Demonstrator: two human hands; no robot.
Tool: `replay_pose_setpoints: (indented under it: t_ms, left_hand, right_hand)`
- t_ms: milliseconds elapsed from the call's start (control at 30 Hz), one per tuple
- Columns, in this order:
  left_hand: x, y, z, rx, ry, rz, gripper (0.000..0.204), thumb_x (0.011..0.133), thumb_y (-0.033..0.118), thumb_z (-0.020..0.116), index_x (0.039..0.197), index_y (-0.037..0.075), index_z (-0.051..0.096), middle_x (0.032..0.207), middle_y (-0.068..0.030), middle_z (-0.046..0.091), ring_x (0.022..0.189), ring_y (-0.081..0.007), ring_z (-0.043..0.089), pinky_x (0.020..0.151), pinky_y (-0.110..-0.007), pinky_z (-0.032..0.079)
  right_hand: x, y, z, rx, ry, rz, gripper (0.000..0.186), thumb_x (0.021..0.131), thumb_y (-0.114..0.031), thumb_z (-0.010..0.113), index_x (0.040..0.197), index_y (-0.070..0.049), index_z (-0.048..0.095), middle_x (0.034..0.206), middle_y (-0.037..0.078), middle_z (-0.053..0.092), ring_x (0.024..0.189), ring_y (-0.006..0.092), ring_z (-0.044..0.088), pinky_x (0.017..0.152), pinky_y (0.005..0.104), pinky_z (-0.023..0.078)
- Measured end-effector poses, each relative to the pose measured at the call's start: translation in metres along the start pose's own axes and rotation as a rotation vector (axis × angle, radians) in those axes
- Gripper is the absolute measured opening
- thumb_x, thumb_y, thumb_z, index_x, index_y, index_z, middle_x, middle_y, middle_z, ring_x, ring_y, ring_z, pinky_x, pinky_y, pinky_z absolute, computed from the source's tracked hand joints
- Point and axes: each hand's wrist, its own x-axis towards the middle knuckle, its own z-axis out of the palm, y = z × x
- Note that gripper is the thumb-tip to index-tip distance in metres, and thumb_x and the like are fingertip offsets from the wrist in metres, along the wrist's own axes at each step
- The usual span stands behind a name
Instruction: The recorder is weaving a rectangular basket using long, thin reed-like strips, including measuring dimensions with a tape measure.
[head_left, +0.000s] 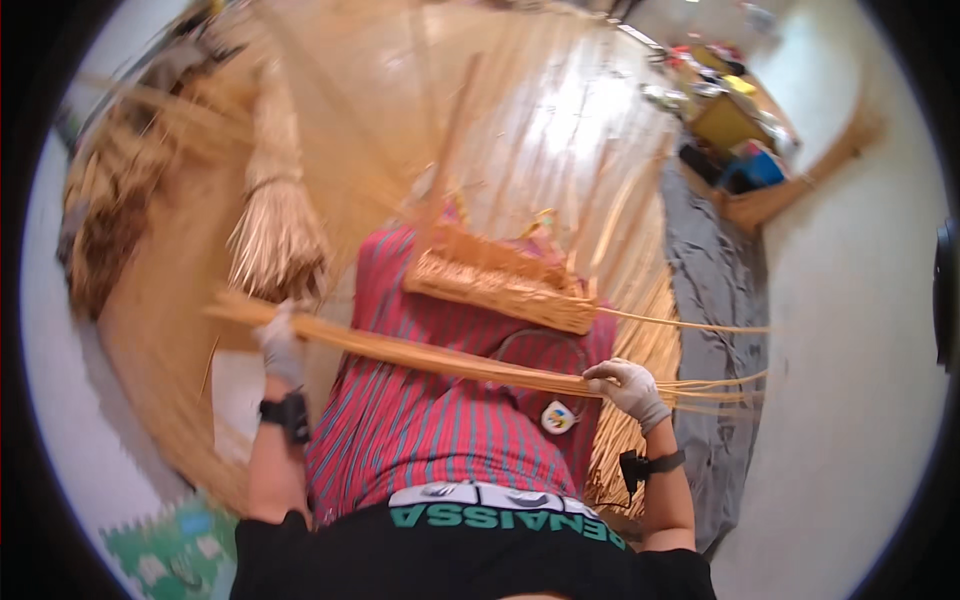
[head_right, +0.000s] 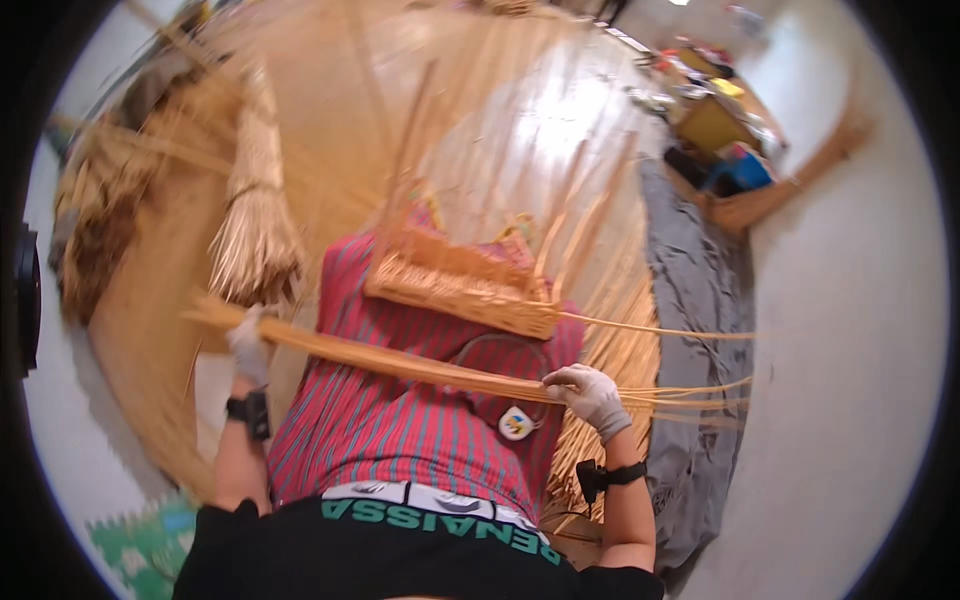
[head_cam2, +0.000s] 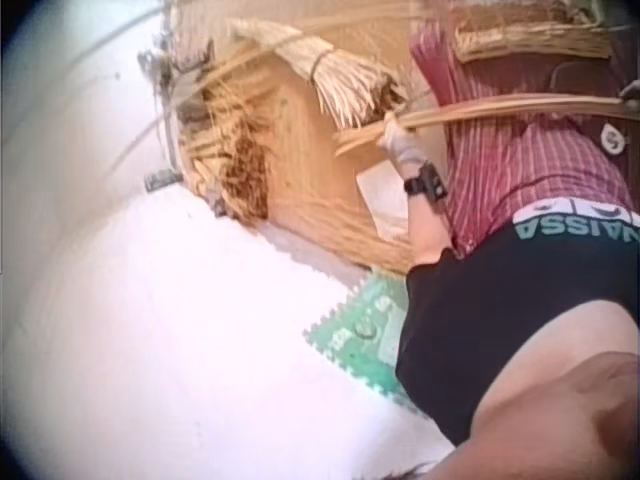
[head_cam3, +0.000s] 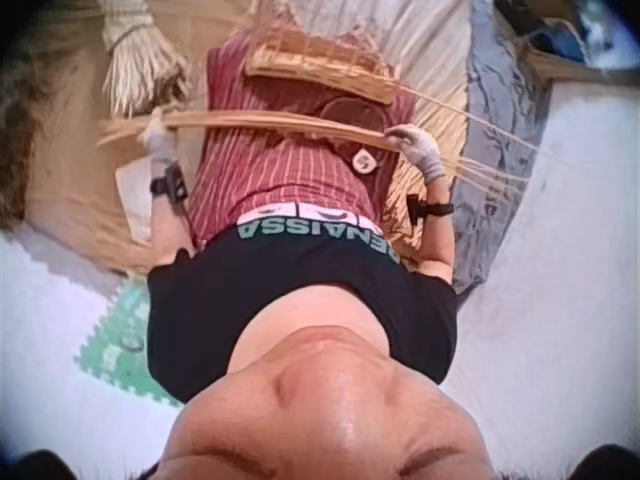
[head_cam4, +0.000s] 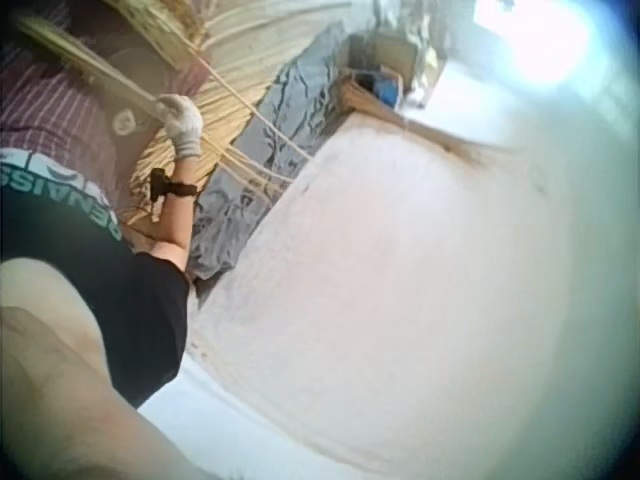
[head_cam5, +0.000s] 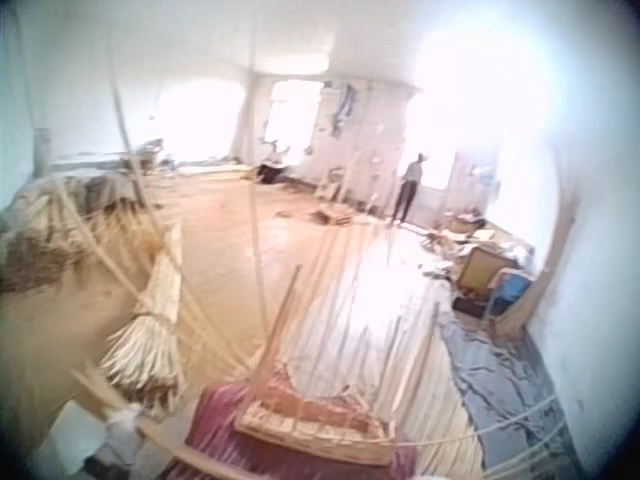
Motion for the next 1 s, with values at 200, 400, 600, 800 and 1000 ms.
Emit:
replay_pose_setpoints:
  t_ms: [200, 400, 600, 800, 1000]
  left_hand:
    - [-0.006, 0.034, 0.018, 0.586, 0.578, 0.233, 0.118, 0.072, 0.035, 0.096, 0.16, -0.001, 0.026, 0.152, -0.0258, 0.045, 0.137, -0.036, 0.05, 0.117, -0.043, 0.039]
    - [-0.034, 0.104, 0.019, 1.118, -0.021, 0.799, 0.071, 0.086, 0.033, 0.083, 0.145, 0.006, 0.054, 0.139, -0.0196, 0.06, 0.135, -0.0355, 0.053, 0.125, -0.044, 0.026]
    - [-0.021, 0.154, 0.07, 0.811, -0.4, 0.546, 0.015, 0.093, 0.013, 0.071, 0.107, 0.007, 0.072, 0.096, -0.0098, 0.073, 0.087, -0.0253, 0.071, 0.085, -0.037, 0.057]
    - [-0.106, 0.144, 0.176, 0.228, -1.333, 0.266, 0.014, 0.093, 0.0, 0.064, 0.106, 0.002, 0.069, 0.091, -0.0102, 0.073, 0.089, -0.0179, 0.072, 0.08, -0.032, 0.057]
    - [-0.082, 0.155, 0.195, 0.463, -1.275, 0.421, 0.015, 0.092, 0.008, 0.073, 0.105, 0.003, 0.071, 0.094, -0.0099, 0.072, 0.091, -0.0208, 0.071, 0.083, -0.035, 0.057]
  right_hand:
    - [0.029, 0.01, 0.074, 0.057, -0.012, -0.025, 0.015, 0.084, -0.021, 0.079, 0.096, -0.012, 0.078, 0.09, 0.01, 0.072, 0.09, 0.0323, 0.069, 0.081, 0.0428, 0.055]
    - [0.047, -0.023, 0.051, 0.083, 0.127, -0.17, 0.013, 0.09, -0.017, 0.073, 0.1, -0.008, 0.07, 0.092, 0.012, 0.07, 0.087, 0.0345, 0.068, 0.078, 0.0435, 0.054]
    - [0.04, -0.041, -0.037, -0.098, 1.082, -0.025, 0.026, 0.093, 0.006, 0.067, 0.117, -0.002, 0.061, 0.113, 0.01, 0.065, 0.104, 0.0252, 0.063, 0.097, 0.0392, 0.051]
    - [0.061, -0.092, 0.008, 1.23, 0.23, -0.117, 0.03, 0.095, 0.012, 0.062, 0.12, -0.004, 0.055, 0.124, 0.012, 0.063, 0.117, 0.0217, 0.063, 0.097, 0.0355, 0.055]
    - [0.078, -0.07, -0.02, 1.166, 0.362, -0.152, 0.02, 0.099, 0.003, 0.065, 0.111, -0.006, 0.053, 0.108, 0.017, 0.073, 0.091, 0.0247, 0.071, 0.083, 0.0357, 0.059]
